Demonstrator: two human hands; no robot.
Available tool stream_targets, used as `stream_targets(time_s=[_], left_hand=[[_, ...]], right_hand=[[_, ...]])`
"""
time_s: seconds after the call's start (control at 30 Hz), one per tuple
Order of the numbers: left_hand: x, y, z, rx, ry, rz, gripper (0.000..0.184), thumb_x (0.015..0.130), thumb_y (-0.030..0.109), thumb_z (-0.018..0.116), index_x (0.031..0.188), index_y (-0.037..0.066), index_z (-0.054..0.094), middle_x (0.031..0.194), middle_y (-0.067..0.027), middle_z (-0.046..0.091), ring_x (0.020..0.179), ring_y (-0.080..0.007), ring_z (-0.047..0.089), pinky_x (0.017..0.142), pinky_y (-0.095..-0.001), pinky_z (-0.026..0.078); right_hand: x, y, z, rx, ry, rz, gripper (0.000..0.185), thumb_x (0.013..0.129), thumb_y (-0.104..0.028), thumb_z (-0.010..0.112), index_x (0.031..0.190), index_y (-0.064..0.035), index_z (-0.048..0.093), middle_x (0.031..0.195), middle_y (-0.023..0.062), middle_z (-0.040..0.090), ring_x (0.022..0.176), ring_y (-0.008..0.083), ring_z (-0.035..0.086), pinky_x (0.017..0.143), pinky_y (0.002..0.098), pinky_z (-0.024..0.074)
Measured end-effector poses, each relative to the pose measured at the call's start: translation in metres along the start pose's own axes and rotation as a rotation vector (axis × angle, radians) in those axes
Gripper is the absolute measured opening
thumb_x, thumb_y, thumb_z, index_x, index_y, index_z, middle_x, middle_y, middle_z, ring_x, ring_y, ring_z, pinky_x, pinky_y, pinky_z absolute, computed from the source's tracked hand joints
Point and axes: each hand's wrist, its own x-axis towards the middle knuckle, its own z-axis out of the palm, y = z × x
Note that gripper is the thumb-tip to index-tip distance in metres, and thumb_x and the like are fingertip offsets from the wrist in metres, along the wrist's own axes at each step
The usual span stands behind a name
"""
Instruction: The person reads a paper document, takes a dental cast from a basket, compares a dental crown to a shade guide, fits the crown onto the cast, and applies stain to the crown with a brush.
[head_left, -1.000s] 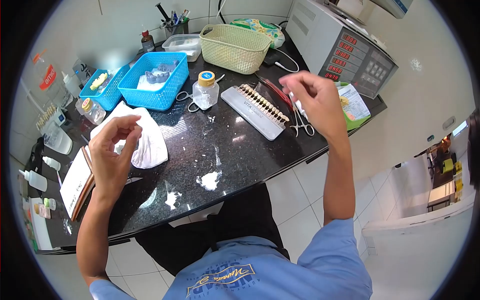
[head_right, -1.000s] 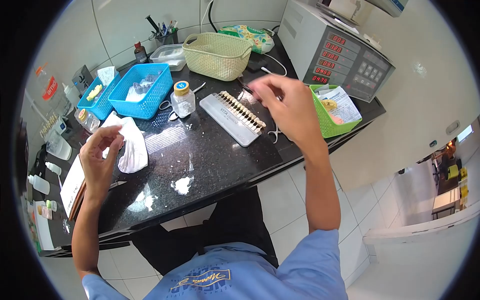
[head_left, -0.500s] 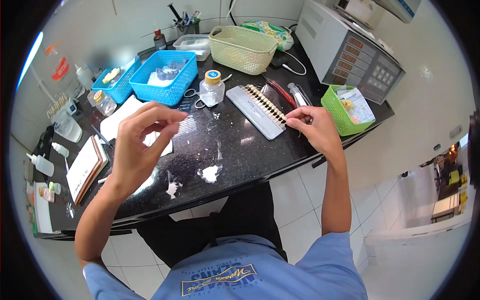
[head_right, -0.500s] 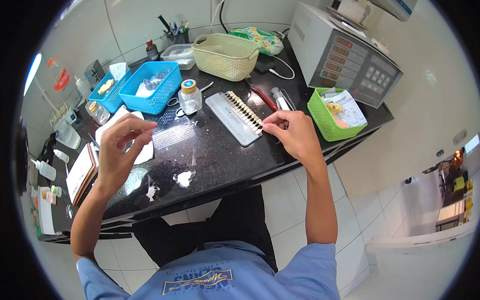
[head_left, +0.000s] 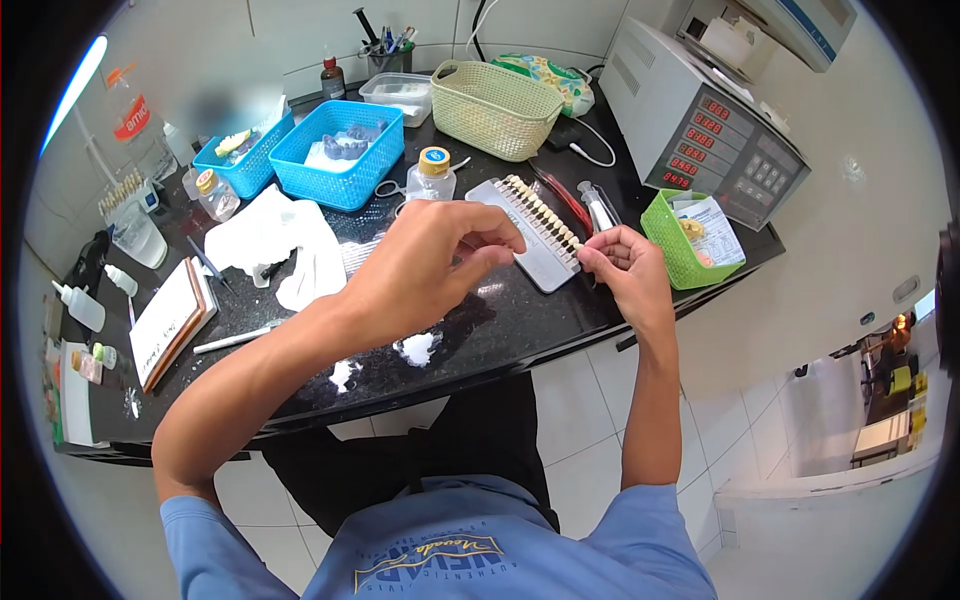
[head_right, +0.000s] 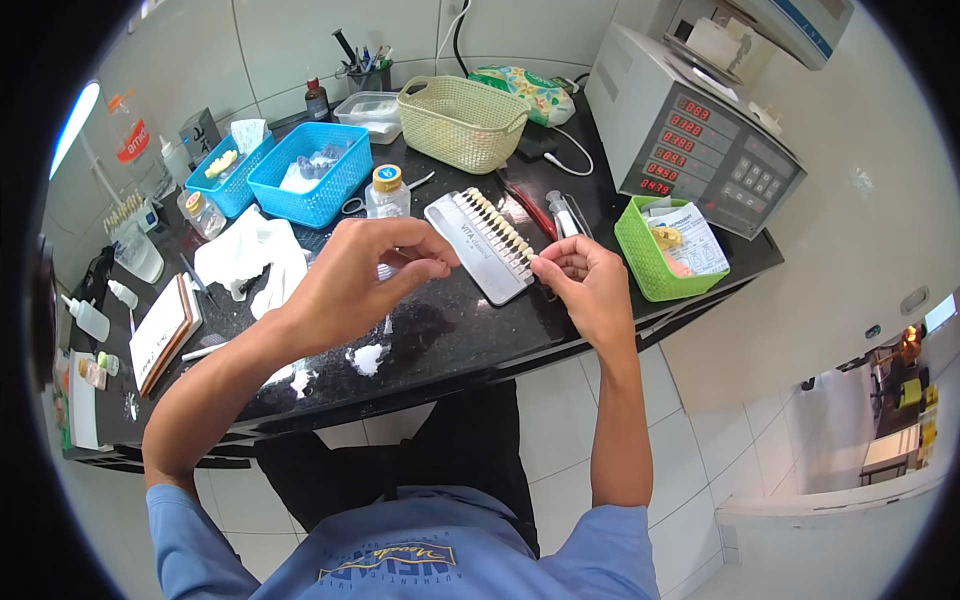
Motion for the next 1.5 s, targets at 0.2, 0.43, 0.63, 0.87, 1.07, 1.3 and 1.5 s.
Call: stream_targets(time_s=[0.2, 0.43, 0.63, 0.87, 1.07, 1.3, 1.5], left_hand=[[-0.008, -0.006, -0.003, 0.152, -0.045, -0.032, 0.014, 0.091, 0.003, 0.059, 0.101, -0.003, 0.067, 0.095, -0.0164, 0.071, 0.093, -0.0289, 0.069, 0.085, -0.0357, 0.053], [-0.019, -0.008, 0.009, 0.283, -0.161, 0.111, 0.015, 0.093, 0.004, 0.054, 0.105, -0.003, 0.057, 0.101, -0.0182, 0.066, 0.096, -0.0381, 0.064, 0.083, -0.0459, 0.051], [-0.016, -0.016, 0.025, 0.455, -0.26, 0.143, 0.024, 0.095, 0.008, 0.051, 0.112, -0.008, 0.056, 0.115, -0.0216, 0.06, 0.11, -0.0383, 0.058, 0.092, -0.044, 0.049], [-0.021, -0.008, 0.022, 0.476, -0.315, 0.055, 0.037, 0.094, 0.007, 0.051, 0.128, -0.008, 0.052, 0.122, -0.0226, 0.059, 0.119, -0.0389, 0.054, 0.098, -0.043, 0.048], [-0.023, -0.015, 0.026, 0.466, -0.246, 0.133, 0.039, 0.092, 0.005, 0.054, 0.129, -0.005, 0.052, 0.121, -0.022, 0.062, 0.124, -0.036, 0.053, 0.1, -0.0444, 0.047], [-0.024, -0.015, 0.027, 0.445, -0.209, 0.112, 0.041, 0.089, 0.002, 0.057, 0.13, -0.004, 0.052, 0.123, -0.0236, 0.061, 0.121, -0.0376, 0.055, 0.097, -0.0442, 0.05], [-0.022, -0.018, 0.025, 0.364, -0.219, 0.118, 0.044, 0.075, -0.008, 0.055, 0.118, -0.013, 0.048, 0.121, -0.0356, 0.054, 0.118, -0.0435, 0.054, 0.093, -0.0456, 0.05]], right_hand=[[0.004, 0.002, -0.008, 0.117, -0.019, 0.028, 0.014, 0.085, -0.007, 0.072, 0.092, 0.0018, 0.064, 0.079, 0.0069, 0.07, 0.067, 0.0079, 0.063, 0.062, 0.0201, 0.0527], [0.011, 0.003, -0.018, 0.118, -0.239, 0.063, 0.015, 0.084, -0.006, 0.073, 0.094, 0.0023, 0.065, 0.082, 0.0074, 0.069, 0.069, 0.0076, 0.064, 0.064, 0.0201, 0.0529], [0.014, 0.001, -0.013, 0.017, -0.214, 0.051, 0.016, 0.084, -0.009, 0.075, 0.093, 0.0003, 0.066, 0.082, 0.0047, 0.069, 0.071, 0.007, 0.063, 0.065, 0.0195, 0.0496], [0.008, 0.004, -0.012, -0.054, -0.184, 0.023, 0.016, 0.086, -0.012, 0.073, 0.095, 0.0011, 0.07, 0.082, 0.0023, 0.068, 0.071, 0.0063, 0.059, 0.066, 0.0205, 0.0475], [0.001, -0.002, -0.012, -0.046, -0.144, 0.021, 0.02, 0.09, -0.012, 0.067, 0.103, 0.0037, 0.07, 0.083, 0.0044, 0.068, 0.076, 0.0075, 0.06, 0.067, 0.0218, 0.0489], [0.0, 0.004, -0.006, -0.096, -0.133, -0.064, 0.018, 0.086, -0.005, 0.068, 0.101, 0.0038, 0.071, 0.085, 0.0074, 0.069, 0.076, 0.0097, 0.065, 0.071, 0.0228, 0.0531], [0.011, -0.002, 0.005, -0.183, -0.043, 0.037, 0.014, 0.084, -0.003, 0.067, 0.096, 0.0037, 0.071, 0.077, 0.0065, 0.069, 0.069, 0.0094, 0.065, 0.069, 0.0228, 0.0535]])
